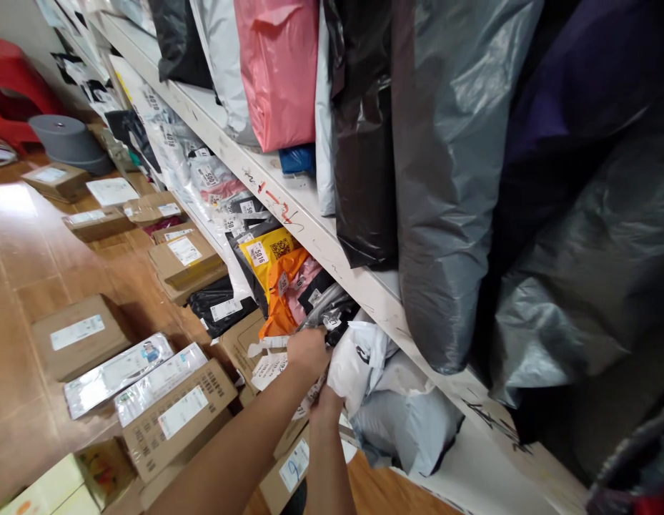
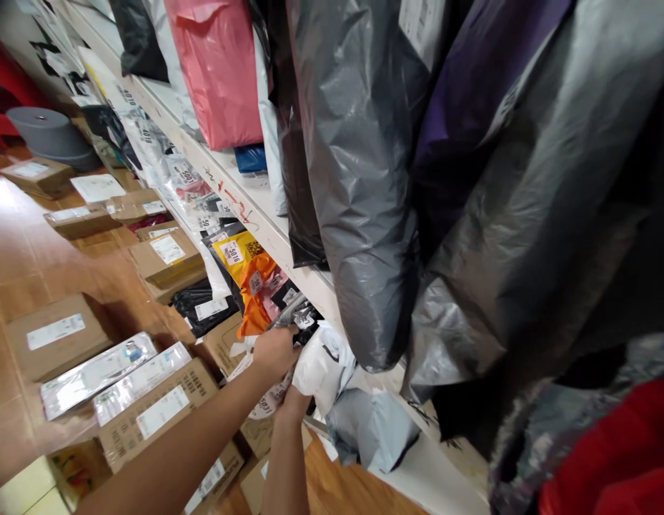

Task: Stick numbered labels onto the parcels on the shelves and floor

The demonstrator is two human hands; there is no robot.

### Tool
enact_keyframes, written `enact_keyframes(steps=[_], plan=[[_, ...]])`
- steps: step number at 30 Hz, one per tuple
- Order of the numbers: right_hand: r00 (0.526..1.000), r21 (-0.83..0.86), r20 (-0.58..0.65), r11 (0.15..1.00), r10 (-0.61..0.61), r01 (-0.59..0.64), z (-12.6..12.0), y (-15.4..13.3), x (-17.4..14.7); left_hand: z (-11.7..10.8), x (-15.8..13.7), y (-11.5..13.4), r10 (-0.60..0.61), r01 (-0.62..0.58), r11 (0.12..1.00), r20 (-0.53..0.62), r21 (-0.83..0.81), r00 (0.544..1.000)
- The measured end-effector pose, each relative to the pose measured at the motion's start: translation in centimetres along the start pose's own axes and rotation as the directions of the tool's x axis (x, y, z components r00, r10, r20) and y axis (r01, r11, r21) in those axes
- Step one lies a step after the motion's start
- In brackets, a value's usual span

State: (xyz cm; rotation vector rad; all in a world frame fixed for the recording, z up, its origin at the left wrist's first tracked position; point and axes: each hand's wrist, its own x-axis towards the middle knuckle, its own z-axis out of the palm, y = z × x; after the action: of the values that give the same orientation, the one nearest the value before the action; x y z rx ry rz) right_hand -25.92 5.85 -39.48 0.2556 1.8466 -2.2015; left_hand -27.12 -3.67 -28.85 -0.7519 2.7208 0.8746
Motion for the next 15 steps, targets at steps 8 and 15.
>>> enact_keyframes(steps=[8, 15], plan=[[0.98, 0.184, -0.13, 0.975, 0.149, -0.123, -2.5, 0.9, -3.1, -0.7, 0.1, 1.2, 0.086, -0.087, 0.994, 0.02, 0.072, 0.996], [0.976, 0.173, -0.063, 0.965, 0.208, -0.195, -1.9, 1.2, -3.8, 0.2, 0.8, 1.7, 0.076, -0.077, 0.992, 0.018, 0.1, 0.997]])
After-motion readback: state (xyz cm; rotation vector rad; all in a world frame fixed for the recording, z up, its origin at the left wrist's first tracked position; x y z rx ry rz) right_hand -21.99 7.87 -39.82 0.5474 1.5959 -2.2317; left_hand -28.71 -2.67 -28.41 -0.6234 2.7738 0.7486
